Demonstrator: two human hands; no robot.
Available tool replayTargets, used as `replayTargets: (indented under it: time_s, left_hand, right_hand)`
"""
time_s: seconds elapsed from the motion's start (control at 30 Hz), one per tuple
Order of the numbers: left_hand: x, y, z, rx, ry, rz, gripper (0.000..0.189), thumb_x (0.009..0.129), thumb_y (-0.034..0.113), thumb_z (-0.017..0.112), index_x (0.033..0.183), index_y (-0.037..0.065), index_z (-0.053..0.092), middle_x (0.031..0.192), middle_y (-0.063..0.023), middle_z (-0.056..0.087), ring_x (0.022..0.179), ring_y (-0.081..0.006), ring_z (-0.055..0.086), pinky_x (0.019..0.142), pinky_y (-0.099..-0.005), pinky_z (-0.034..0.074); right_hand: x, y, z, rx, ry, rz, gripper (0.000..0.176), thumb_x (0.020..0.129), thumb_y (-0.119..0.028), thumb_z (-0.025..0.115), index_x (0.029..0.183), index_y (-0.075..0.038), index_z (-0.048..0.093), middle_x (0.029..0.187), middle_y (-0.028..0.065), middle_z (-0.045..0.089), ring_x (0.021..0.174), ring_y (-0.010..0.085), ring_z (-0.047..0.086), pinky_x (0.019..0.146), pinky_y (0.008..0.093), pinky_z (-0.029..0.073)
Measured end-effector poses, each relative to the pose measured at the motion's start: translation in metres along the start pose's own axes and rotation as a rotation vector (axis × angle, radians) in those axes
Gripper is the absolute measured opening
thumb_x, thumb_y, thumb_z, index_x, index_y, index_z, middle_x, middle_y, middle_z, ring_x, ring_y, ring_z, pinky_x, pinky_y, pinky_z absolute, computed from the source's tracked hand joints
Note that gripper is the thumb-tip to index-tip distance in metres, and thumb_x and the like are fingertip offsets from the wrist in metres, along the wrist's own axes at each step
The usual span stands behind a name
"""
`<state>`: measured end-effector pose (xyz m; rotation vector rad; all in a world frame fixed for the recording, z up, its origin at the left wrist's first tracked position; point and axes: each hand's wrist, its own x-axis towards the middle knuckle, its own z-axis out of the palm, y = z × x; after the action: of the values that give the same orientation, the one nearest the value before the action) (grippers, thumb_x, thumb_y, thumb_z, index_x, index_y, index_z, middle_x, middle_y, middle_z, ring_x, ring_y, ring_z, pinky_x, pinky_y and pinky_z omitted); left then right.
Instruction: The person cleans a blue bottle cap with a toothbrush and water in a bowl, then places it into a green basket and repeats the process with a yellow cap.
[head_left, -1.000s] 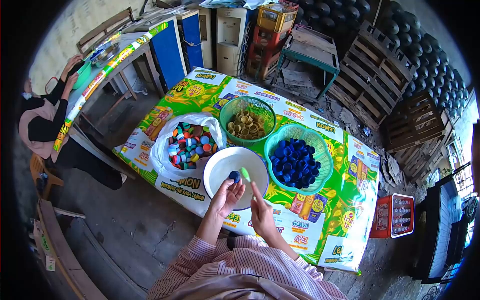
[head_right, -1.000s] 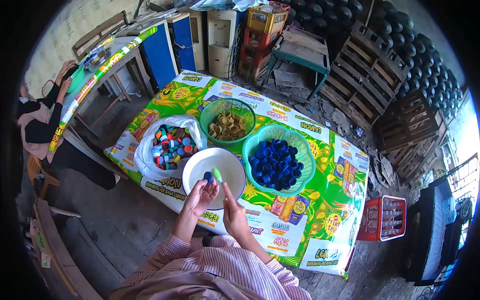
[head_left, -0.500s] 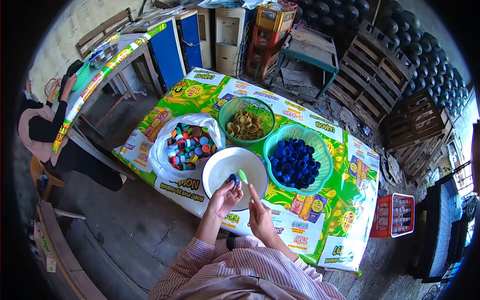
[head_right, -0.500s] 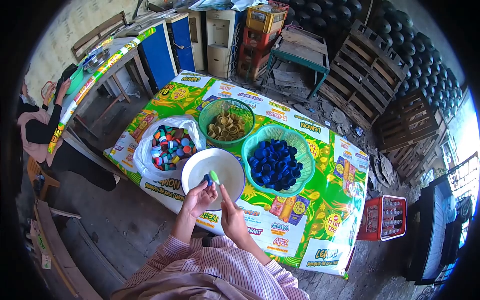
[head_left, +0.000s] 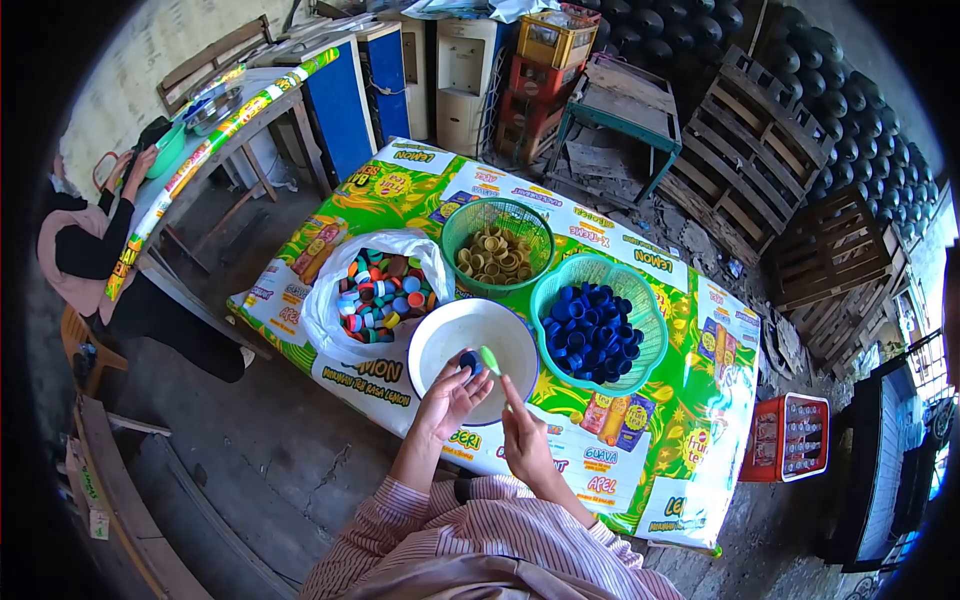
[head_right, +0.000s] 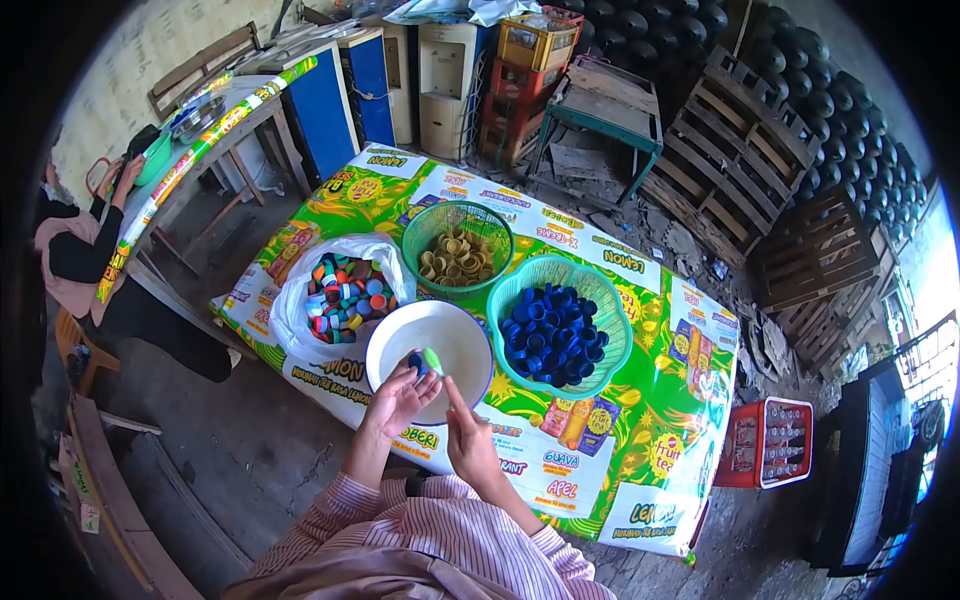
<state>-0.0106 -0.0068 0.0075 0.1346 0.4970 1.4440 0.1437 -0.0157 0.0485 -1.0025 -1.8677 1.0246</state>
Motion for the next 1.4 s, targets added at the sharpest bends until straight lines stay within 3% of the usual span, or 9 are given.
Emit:
replayTargets:
  time_s: [0.3,0.37,0.5,0.83,0.97,1.17,1.27,1.37,1.4]
  left_hand:
    - [-0.007,0.003,0.011,0.072,-0.042,0.018,0.041,0.087,0.004,0.047,0.127,0.014,0.041,0.115,-0.0046,0.049,0.105,-0.0152,0.050,0.087,-0.0340,0.042]
    - [-0.005,0.002,0.003,0.090,-0.052,0.018,0.043,0.087,0.004,0.047,0.129,0.014,0.039,0.114,-0.0043,0.049,0.103,-0.0145,0.050,0.086,-0.0336,0.043]
    - [-0.009,0.002,0.016,0.184,0.001,0.065,0.050,0.087,0.004,0.046,0.134,0.015,0.031,0.109,-0.0031,0.050,0.097,-0.0119,0.049,0.083,-0.0314,0.043]
    - [-0.002,-0.001,0.013,0.524,0.039,0.221,0.061,0.085,-0.001,0.048,0.136,0.012,0.017,0.101,-0.0098,0.049,0.092,-0.0166,0.053,0.080,-0.0309,0.049]
    - [0.003,0.001,0.007,0.795,-0.070,0.349,0.076,0.082,-0.007,0.051,0.138,0.014,0.004,0.101,-0.0125,0.049,0.092,-0.0165,0.054,0.080,-0.0307,0.049]
    - [0.001,0.003,0.020,1.033,-0.114,0.397,0.086,0.081,-0.007,0.053,0.138,0.012,-0.010,0.095,-0.0118,0.053,0.087,-0.0156,0.055,0.078,-0.0266,0.048]
    - [-0.001,0.008,0.027,1.196,-0.095,0.436,0.090,0.081,-0.005,0.053,0.137,0.011,-0.015,0.091,-0.0110,0.056,0.084,-0.0160,0.057,0.076,-0.0267,0.048]
    - [-0.004,0.010,0.032,1.262,-0.096,0.443,0.092,0.080,-0.004,0.054,0.136,0.010,-0.018,0.090,-0.0118,0.058,0.083,-0.0178,0.058,0.075,-0.0279,0.049]
    - [-0.004,0.012,0.033,1.265,-0.097,0.448,0.092,0.080,-0.004,0.054,0.136,0.010,-0.018,0.090,-0.0118,0.058,0.083,-0.0178,0.058,0.075,-0.0279,0.049]
  right_hand:
    - [0.000,-0.001,-0.005,0.056,-0.034,0.047,0.050,0.087,0.000,0.041,0.135,-0.012,0.031,0.057,0.0088,0.043,0.051,0.0124,0.040,0.052,0.0239,0.037]
    - [0.005,-0.010,-0.012,0.042,-0.078,0.326,0.051,0.085,0.003,0.043,0.134,-0.010,0.032,0.068,0.0191,0.055,0.059,0.0272,0.058,0.063,0.0319,0.046]
    - [-0.002,0.004,-0.004,0.045,-0.017,0.013,0.051,0.087,0.000,0.040,0.135,-0.011,0.030,0.053,0.0066,0.040,0.049,0.0103,0.037,0.051,0.0237,0.036]
    - [-0.001,0.013,-0.019,-0.003,-0.070,0.239,0.051,0.084,0.003,0.042,0.133,-0.011,0.034,0.060,0.0157,0.049,0.053,0.0151,0.049,0.056,0.0245,0.040]
    - [-0.003,0.010,-0.026,0.022,-0.085,0.043,0.051,0.085,0.002,0.043,0.133,-0.012,0.034,0.066,0.0196,0.054,0.055,0.0191,0.051,0.057,0.0248,0.040]
    - [-0.001,0.017,-0.030,-0.001,-0.074,0.110,0.051,0.084,0.004,0.041,0.133,-0.008,0.033,0.063,0.0102,0.048,0.054,0.0126,0.044,0.057,0.0233,0.039]
    - [-0.001,0.012,-0.031,-0.015,-0.114,-0.031,0.050,0.084,0.003,0.045,0.132,-0.011,0.036,0.068,0.0209,0.053,0.054,0.0264,0.053,0.058,0.0286,0.043]
    - [0.005,0.014,-0.033,-0.094,-0.135,0.253,0.049,0.084,0.003,0.045,0.131,-0.010,0.037,0.074,0.0214,0.055,0.063,0.0298,0.057,0.064,0.0309,0.045]
    - [0.003,0.018,-0.032,-0.050,-0.079,0.134,0.049,0.084,0.004,0.043,0.131,-0.007,0.037,0.070,0.0176,0.055,0.057,0.0174,0.052,0.059,0.0259,0.043]
